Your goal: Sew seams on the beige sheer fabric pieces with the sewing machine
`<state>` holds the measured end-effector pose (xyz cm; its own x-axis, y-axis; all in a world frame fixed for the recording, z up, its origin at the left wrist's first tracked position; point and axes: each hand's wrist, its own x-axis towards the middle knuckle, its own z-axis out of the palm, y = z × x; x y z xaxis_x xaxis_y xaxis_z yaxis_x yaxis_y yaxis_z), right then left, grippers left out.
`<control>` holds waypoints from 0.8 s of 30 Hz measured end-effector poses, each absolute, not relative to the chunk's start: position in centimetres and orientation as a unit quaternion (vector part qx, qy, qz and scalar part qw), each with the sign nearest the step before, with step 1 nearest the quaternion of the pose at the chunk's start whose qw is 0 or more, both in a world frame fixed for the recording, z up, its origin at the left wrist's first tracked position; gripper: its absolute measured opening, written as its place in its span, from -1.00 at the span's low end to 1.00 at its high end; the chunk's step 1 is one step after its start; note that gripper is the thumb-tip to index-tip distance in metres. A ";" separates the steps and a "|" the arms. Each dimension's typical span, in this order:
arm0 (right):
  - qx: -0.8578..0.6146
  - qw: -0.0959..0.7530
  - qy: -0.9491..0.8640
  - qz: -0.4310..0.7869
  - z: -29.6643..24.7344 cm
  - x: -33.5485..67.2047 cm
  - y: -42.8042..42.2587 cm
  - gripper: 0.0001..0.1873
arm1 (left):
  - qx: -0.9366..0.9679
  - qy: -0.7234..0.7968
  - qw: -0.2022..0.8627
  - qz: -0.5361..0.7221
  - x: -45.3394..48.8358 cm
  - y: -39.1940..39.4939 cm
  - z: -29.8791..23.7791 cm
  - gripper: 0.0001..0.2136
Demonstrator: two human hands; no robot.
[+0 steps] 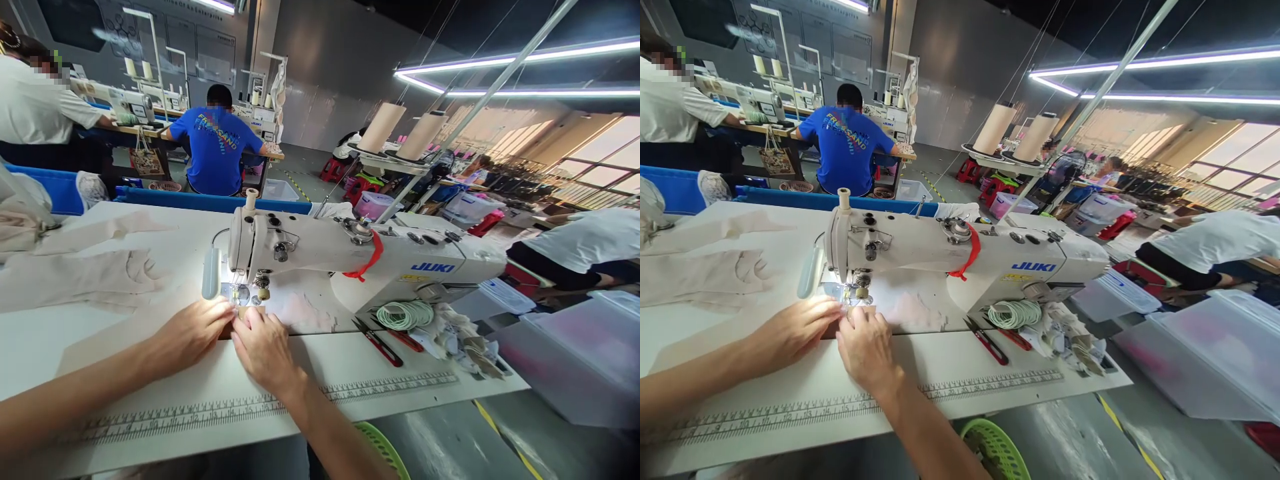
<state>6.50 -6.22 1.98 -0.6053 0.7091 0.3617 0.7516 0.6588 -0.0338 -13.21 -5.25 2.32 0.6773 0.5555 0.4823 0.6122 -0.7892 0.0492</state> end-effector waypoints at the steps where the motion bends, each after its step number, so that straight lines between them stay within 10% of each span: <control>1: -0.408 0.174 -0.894 -0.062 2.0 6.5 -6.2 -0.86 | -0.920 -0.304 0.080 -0.235 -13.3 -5.7 2.1 -0.74; 24: -0.476 0.234 -0.846 -0.047 1.9 8.8 -4.1 -0.80 | -0.911 -0.366 0.160 -0.101 -12.4 -4.1 0.3 -0.77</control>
